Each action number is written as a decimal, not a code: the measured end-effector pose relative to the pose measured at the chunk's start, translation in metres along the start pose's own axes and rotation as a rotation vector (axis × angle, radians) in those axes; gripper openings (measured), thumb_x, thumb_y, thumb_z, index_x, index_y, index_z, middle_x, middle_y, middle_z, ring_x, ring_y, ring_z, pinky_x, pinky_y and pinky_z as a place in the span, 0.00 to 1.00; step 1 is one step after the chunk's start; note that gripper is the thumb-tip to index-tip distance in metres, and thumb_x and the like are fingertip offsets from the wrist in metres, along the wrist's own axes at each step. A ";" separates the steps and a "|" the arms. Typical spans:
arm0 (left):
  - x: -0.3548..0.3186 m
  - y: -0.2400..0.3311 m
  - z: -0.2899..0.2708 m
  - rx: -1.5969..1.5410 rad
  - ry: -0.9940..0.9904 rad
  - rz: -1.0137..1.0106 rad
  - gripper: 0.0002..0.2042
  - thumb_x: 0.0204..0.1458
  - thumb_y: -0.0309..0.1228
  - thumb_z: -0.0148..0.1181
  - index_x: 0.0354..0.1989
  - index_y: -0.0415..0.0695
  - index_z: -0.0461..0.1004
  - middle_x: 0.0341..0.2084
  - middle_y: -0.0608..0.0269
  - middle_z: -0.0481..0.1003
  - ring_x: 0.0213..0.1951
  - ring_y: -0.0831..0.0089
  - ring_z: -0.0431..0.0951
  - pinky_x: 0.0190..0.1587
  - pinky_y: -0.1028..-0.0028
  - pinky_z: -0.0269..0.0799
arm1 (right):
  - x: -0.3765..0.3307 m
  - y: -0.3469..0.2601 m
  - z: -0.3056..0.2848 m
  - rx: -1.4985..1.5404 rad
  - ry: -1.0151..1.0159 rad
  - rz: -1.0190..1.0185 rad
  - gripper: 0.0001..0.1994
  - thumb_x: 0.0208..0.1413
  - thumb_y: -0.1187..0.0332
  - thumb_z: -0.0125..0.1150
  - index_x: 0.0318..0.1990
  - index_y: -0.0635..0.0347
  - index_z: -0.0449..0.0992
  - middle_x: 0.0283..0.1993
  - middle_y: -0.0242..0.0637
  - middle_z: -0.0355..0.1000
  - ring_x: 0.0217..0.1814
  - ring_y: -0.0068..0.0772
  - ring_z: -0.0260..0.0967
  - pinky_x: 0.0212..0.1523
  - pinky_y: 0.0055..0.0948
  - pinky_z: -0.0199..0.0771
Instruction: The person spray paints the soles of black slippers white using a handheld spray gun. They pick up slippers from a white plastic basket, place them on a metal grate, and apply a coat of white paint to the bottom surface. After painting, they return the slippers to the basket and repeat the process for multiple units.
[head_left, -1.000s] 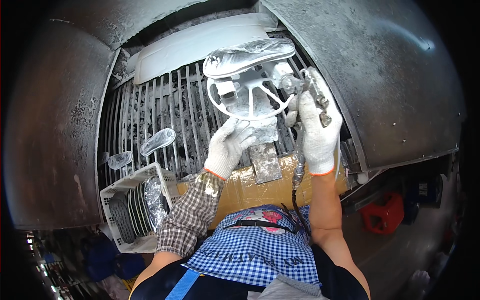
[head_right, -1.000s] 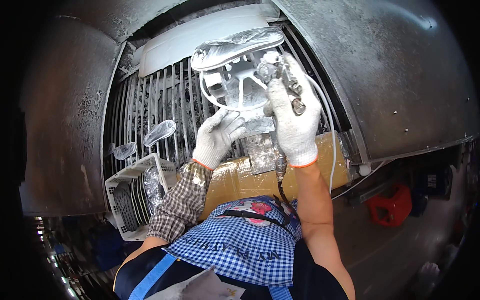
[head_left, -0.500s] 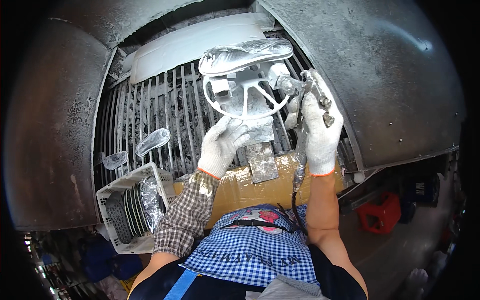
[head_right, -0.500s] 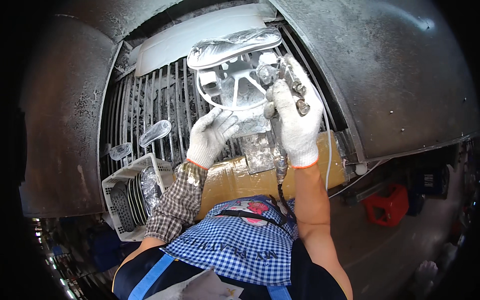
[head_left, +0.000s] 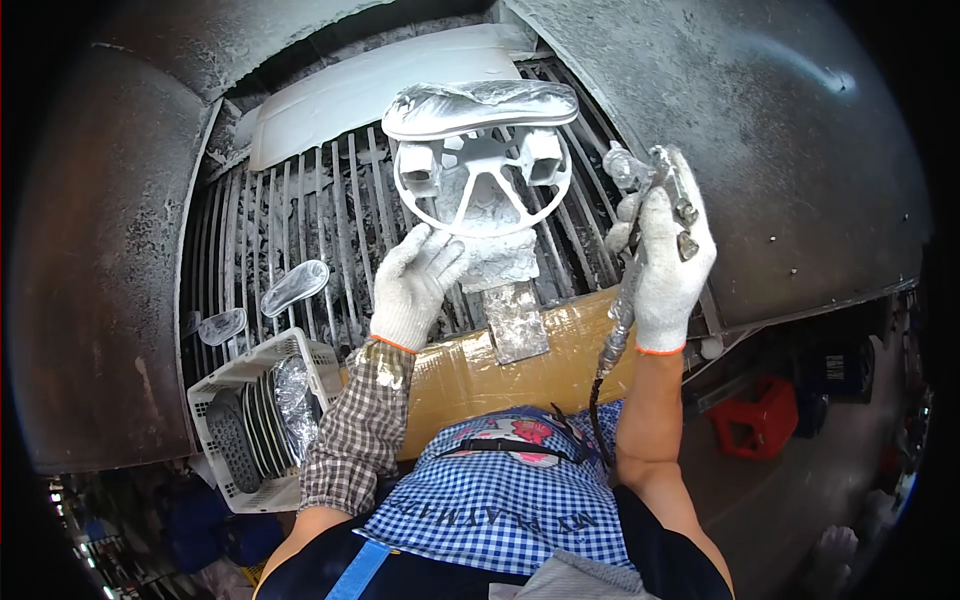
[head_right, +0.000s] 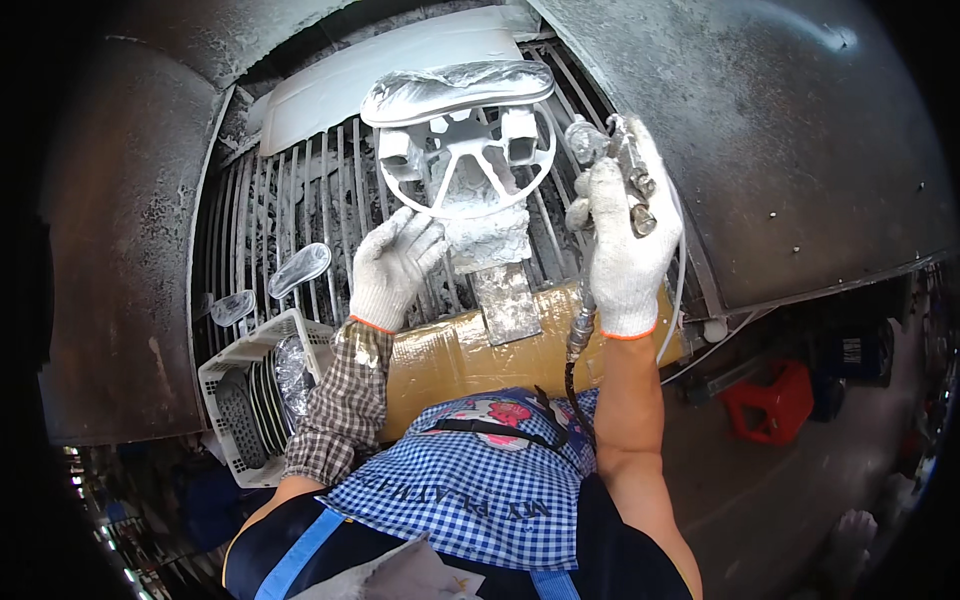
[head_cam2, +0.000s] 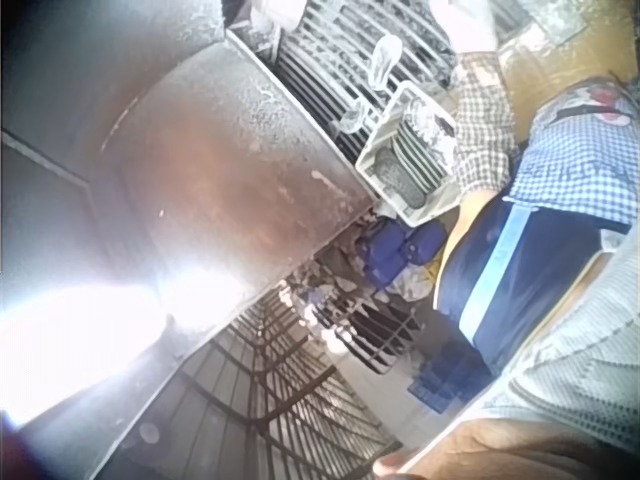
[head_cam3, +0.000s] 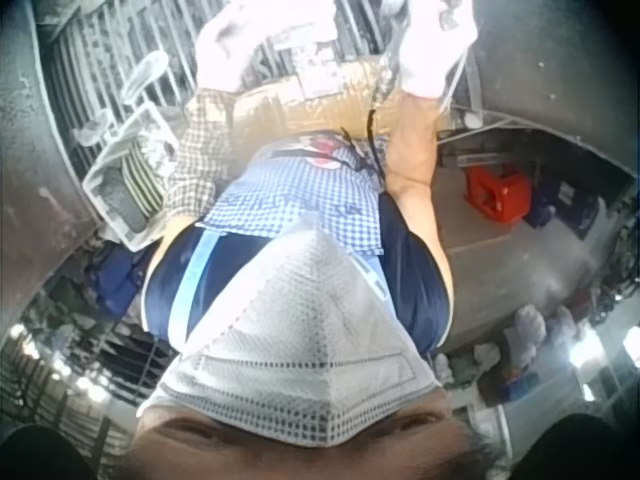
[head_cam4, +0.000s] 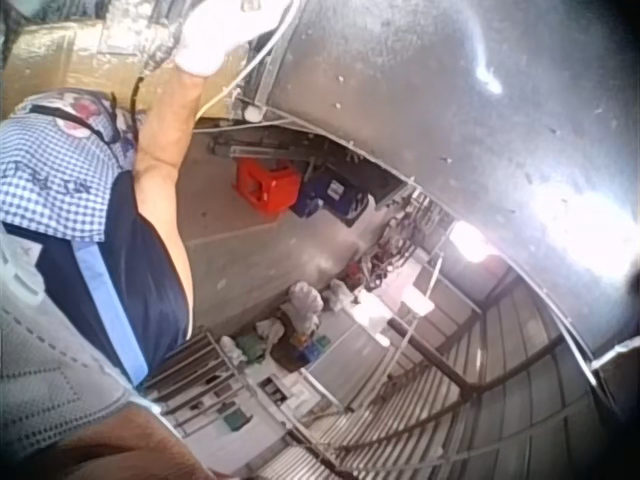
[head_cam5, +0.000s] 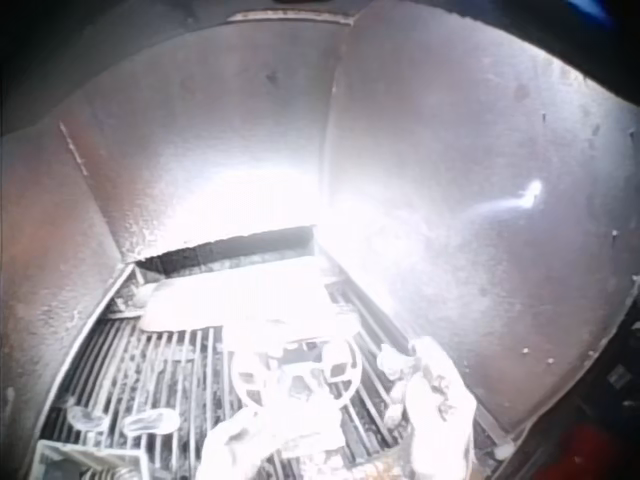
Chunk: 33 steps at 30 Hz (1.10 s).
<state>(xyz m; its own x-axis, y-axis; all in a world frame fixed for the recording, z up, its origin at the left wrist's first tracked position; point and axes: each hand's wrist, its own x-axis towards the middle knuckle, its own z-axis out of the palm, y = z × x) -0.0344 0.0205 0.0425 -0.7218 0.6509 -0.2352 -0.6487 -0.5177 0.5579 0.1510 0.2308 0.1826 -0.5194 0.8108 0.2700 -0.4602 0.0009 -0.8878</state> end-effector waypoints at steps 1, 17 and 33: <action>0.000 0.002 0.001 0.001 0.008 0.007 0.32 0.61 0.36 0.59 0.71 0.31 0.62 0.63 0.37 0.72 0.62 0.45 0.76 0.64 0.47 0.75 | -0.002 -0.001 -0.002 -0.032 0.004 -0.014 0.26 0.73 0.74 0.58 0.75 0.70 0.62 0.45 0.36 0.77 0.36 0.14 0.69 0.34 0.16 0.74; -0.002 -0.032 0.021 -0.036 -0.009 -0.088 0.21 0.61 0.32 0.60 0.62 0.38 0.71 0.51 0.51 0.79 0.51 0.54 0.81 0.54 0.54 0.81 | -0.035 -0.033 -0.011 -0.013 -0.028 0.044 0.26 0.73 0.72 0.56 0.75 0.70 0.62 0.43 0.36 0.77 0.35 0.17 0.71 0.34 0.19 0.75; 0.003 -0.010 0.005 -0.065 -0.030 -0.032 0.26 0.62 0.33 0.58 0.66 0.31 0.68 0.60 0.39 0.76 0.58 0.45 0.80 0.61 0.47 0.79 | -0.045 -0.039 -0.026 -0.010 -0.139 0.041 0.27 0.72 0.72 0.55 0.74 0.73 0.62 0.44 0.38 0.78 0.37 0.19 0.73 0.39 0.21 0.77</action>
<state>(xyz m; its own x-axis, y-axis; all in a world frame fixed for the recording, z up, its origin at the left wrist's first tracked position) -0.0291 0.0305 0.0403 -0.6935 0.6835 -0.2279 -0.6864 -0.5307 0.4971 0.2112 0.2094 0.1955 -0.6328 0.7212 0.2819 -0.4300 -0.0245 -0.9025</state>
